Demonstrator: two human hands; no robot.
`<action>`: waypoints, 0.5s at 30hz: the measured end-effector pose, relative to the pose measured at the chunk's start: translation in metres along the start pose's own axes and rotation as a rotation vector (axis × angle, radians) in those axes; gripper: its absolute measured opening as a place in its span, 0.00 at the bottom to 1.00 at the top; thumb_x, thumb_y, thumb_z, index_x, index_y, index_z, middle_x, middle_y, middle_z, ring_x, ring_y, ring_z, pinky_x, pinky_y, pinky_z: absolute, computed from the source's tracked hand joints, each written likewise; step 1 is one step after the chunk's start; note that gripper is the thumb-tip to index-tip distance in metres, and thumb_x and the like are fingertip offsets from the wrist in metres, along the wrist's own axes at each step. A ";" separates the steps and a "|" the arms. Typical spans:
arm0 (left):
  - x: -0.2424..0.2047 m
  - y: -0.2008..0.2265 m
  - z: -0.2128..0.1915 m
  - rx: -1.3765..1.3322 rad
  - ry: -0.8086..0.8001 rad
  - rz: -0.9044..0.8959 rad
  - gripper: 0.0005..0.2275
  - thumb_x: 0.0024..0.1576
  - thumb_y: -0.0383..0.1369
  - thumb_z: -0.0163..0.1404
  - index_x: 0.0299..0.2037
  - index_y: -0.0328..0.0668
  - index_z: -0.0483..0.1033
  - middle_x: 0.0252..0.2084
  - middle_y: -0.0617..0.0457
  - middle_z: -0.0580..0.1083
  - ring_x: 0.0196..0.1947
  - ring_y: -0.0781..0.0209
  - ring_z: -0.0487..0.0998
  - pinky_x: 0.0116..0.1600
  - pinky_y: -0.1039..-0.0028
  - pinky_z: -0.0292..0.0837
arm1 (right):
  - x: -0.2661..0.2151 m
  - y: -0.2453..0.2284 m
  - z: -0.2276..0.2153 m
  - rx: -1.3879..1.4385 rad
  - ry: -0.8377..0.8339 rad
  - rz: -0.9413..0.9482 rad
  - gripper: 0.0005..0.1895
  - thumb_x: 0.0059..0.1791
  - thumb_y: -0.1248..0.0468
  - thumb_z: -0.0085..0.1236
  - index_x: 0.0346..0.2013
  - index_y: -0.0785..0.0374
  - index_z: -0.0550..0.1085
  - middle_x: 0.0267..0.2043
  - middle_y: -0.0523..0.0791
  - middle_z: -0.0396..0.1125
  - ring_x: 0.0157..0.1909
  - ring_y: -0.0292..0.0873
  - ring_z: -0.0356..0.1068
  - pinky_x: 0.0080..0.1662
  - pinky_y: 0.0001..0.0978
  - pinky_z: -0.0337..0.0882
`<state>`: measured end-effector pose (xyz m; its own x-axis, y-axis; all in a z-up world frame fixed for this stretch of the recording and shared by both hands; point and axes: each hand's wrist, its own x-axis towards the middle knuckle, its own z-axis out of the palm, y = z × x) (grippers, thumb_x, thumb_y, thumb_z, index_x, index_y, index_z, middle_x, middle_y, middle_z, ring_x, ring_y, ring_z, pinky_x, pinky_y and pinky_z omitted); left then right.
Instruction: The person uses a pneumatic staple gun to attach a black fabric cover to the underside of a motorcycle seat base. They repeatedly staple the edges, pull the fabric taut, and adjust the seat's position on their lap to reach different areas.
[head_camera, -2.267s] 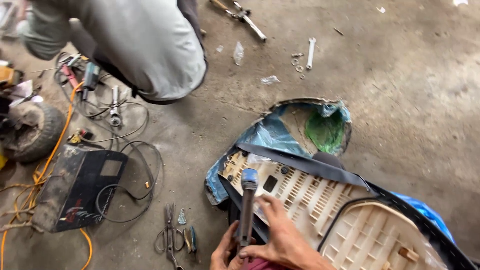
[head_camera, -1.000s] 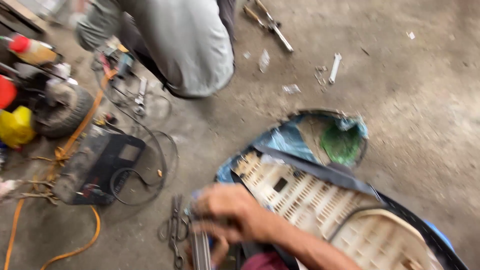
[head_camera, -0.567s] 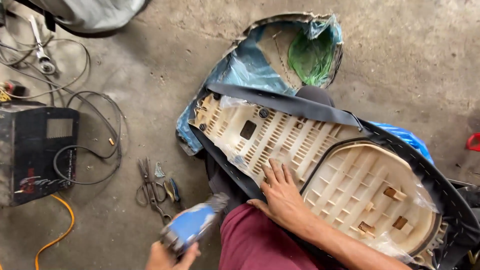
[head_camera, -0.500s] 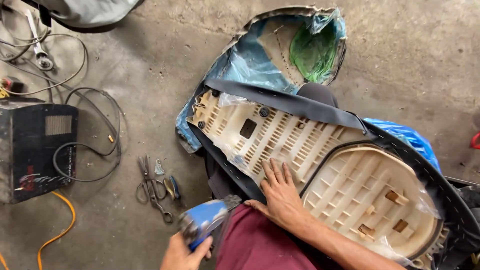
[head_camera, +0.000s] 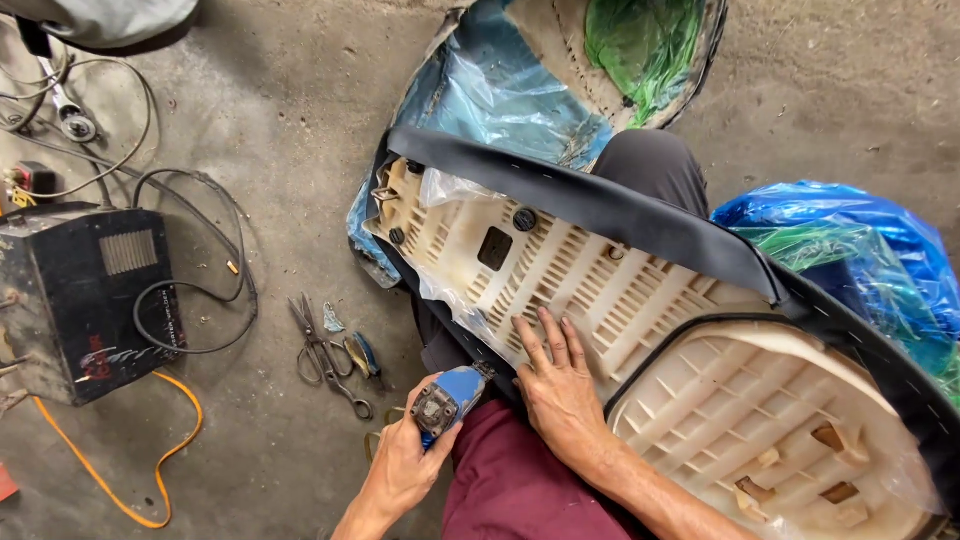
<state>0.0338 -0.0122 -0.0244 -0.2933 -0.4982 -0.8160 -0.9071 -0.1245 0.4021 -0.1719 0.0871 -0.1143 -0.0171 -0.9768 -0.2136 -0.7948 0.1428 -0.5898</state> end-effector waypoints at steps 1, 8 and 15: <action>0.001 -0.001 -0.001 0.056 0.004 0.027 0.30 0.59 0.46 0.50 0.71 0.56 0.56 0.44 0.53 0.84 0.46 0.45 0.87 0.43 0.66 0.77 | -0.001 -0.001 0.001 -0.011 0.013 -0.006 0.10 0.51 0.63 0.55 0.26 0.63 0.74 0.78 0.53 0.48 0.79 0.63 0.40 0.75 0.63 0.41; 0.020 0.028 -0.014 0.155 -0.143 0.029 0.27 0.59 0.37 0.52 0.69 0.58 0.58 0.40 0.52 0.84 0.40 0.35 0.84 0.39 0.62 0.74 | -0.003 0.005 0.003 -0.073 -0.006 -0.028 0.13 0.53 0.64 0.52 0.24 0.63 0.75 0.78 0.50 0.49 0.78 0.63 0.44 0.73 0.62 0.46; 0.011 0.037 -0.014 0.107 -0.103 -0.083 0.27 0.59 0.42 0.50 0.70 0.59 0.58 0.46 0.52 0.83 0.47 0.41 0.83 0.44 0.61 0.74 | 0.003 0.006 -0.008 -0.066 0.004 -0.036 0.14 0.53 0.63 0.51 0.24 0.64 0.75 0.78 0.49 0.49 0.77 0.62 0.46 0.72 0.61 0.49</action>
<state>0.0015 -0.0345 -0.0126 -0.2406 -0.3987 -0.8849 -0.9548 -0.0668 0.2897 -0.1813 0.0836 -0.1122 0.0096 -0.9817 -0.1903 -0.8334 0.0973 -0.5440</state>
